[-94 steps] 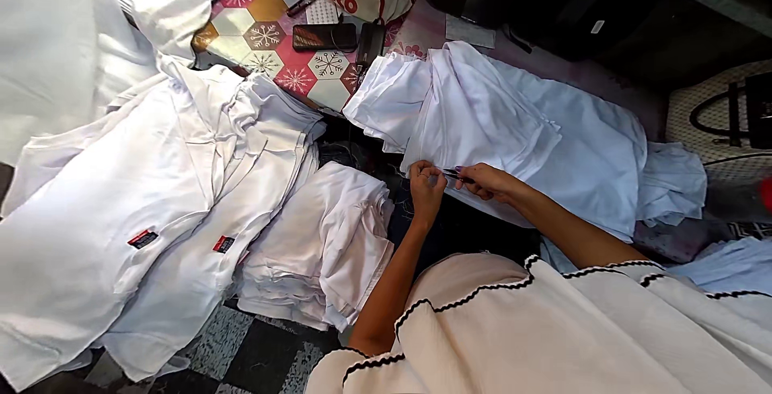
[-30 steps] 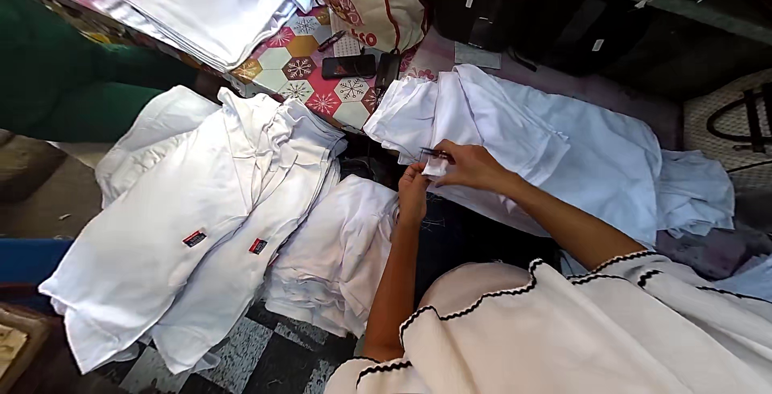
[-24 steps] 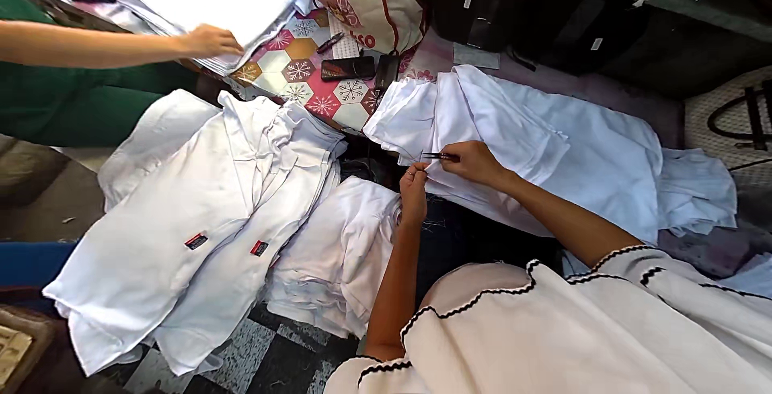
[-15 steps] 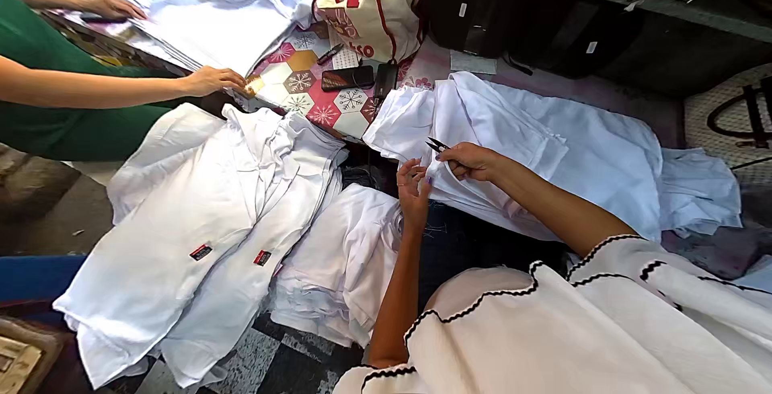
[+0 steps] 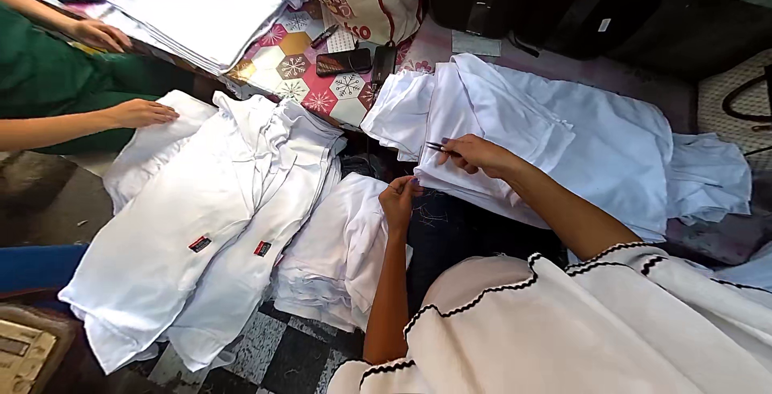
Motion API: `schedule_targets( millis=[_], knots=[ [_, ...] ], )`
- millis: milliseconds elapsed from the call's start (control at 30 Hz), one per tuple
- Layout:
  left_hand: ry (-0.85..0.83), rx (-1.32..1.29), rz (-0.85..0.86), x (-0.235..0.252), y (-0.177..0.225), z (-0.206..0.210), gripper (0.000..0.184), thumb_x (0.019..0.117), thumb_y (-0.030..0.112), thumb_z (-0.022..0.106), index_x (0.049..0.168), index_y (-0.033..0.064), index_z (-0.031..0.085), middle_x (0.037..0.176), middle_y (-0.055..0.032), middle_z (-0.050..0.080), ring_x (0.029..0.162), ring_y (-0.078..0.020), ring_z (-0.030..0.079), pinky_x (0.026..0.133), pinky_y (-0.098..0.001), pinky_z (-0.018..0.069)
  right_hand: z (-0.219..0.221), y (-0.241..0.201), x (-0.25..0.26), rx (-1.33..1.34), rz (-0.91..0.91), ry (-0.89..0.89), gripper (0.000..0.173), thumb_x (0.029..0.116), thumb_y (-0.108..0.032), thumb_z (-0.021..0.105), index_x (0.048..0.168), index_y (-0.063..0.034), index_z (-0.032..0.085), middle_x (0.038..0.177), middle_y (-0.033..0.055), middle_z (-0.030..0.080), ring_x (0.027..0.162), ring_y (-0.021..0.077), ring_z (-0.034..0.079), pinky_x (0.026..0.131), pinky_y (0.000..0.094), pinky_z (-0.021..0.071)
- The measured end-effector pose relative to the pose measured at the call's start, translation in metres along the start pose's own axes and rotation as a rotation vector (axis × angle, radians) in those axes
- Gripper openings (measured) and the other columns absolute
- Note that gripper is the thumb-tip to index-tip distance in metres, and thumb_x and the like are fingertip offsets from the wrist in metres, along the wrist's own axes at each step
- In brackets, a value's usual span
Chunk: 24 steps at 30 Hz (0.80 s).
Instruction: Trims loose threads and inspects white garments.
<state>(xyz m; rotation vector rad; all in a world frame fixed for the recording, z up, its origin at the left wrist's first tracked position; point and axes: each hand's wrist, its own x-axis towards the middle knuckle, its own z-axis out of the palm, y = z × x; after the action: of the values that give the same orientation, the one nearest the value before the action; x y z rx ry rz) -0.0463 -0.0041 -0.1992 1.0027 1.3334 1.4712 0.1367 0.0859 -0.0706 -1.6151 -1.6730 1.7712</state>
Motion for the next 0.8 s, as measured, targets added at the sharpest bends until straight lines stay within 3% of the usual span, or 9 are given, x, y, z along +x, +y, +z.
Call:
schedule_targets(
  millis=[133, 267, 467, 700, 800],
  knots=[
    [-0.016, -0.038, -0.057, -0.007, 0.009, 0.001, 0.009, 0.0972, -0.003, 0.061, 0.1, -0.0089, 0.067, 0.078, -0.0077, 0.075, 0.068, -0.0143, 0.075, 0.07, -0.0303, 0.0648, 0.016, 0.016, -0.003, -0.088, 0.098, -0.112, 0.051, 0.1126, -0.037, 0.038, 0.087, -0.0045, 0.067, 0.051, -0.0067, 0.039, 0.041, 0.0027, 0.031, 0.043, 0.02, 0.0273],
    [-0.016, -0.034, -0.054, -0.011, 0.012, 0.005, 0.007, 0.0959, -0.004, 0.062, 0.099, -0.0082, 0.067, 0.076, -0.0071, 0.074, 0.067, -0.0132, 0.074, 0.069, -0.0293, 0.0643, 0.024, 0.02, 0.006, -0.127, 0.129, -0.153, 0.05, 0.1125, -0.037, 0.039, 0.086, -0.0045, 0.066, 0.051, -0.0066, 0.039, 0.041, 0.0025, 0.032, 0.043, 0.0196, 0.0269],
    [-0.008, -0.015, -0.038, -0.013, 0.011, 0.003, 0.008, 0.0961, -0.004, 0.062, 0.1, -0.0095, 0.066, 0.077, -0.0076, 0.074, 0.068, -0.0131, 0.074, 0.07, -0.0289, 0.0643, 0.025, 0.023, 0.012, -0.151, 0.056, -0.099, 0.045, 0.1123, -0.029, 0.041, 0.085, -0.0027, 0.065, 0.052, -0.0055, 0.036, 0.042, 0.0033, 0.03, 0.044, 0.0204, 0.0268],
    [0.007, -0.099, -0.052, -0.016, 0.011, 0.003, 0.006, 0.0959, -0.006, 0.06, 0.098, -0.0079, 0.066, 0.075, -0.0064, 0.075, 0.067, -0.0138, 0.074, 0.069, -0.0296, 0.0645, 0.03, 0.026, 0.014, -0.157, 0.117, -0.13, 0.048, 0.1128, -0.032, 0.04, 0.085, -0.0027, 0.065, 0.053, -0.0061, 0.036, 0.043, 0.0029, 0.03, 0.045, 0.0199, 0.027],
    [0.007, -0.049, -0.086, -0.019, 0.01, -0.003, 0.007, 0.0967, -0.005, 0.06, 0.098, -0.008, 0.066, 0.075, -0.0075, 0.074, 0.066, -0.0141, 0.074, 0.068, -0.0299, 0.0646, 0.033, 0.03, 0.019, -0.231, 0.047, -0.076, 0.046, 0.1123, -0.029, 0.042, 0.083, -0.0028, 0.066, 0.055, -0.0046, 0.037, 0.046, 0.0049, 0.032, 0.048, 0.0229, 0.0294]
  ],
)
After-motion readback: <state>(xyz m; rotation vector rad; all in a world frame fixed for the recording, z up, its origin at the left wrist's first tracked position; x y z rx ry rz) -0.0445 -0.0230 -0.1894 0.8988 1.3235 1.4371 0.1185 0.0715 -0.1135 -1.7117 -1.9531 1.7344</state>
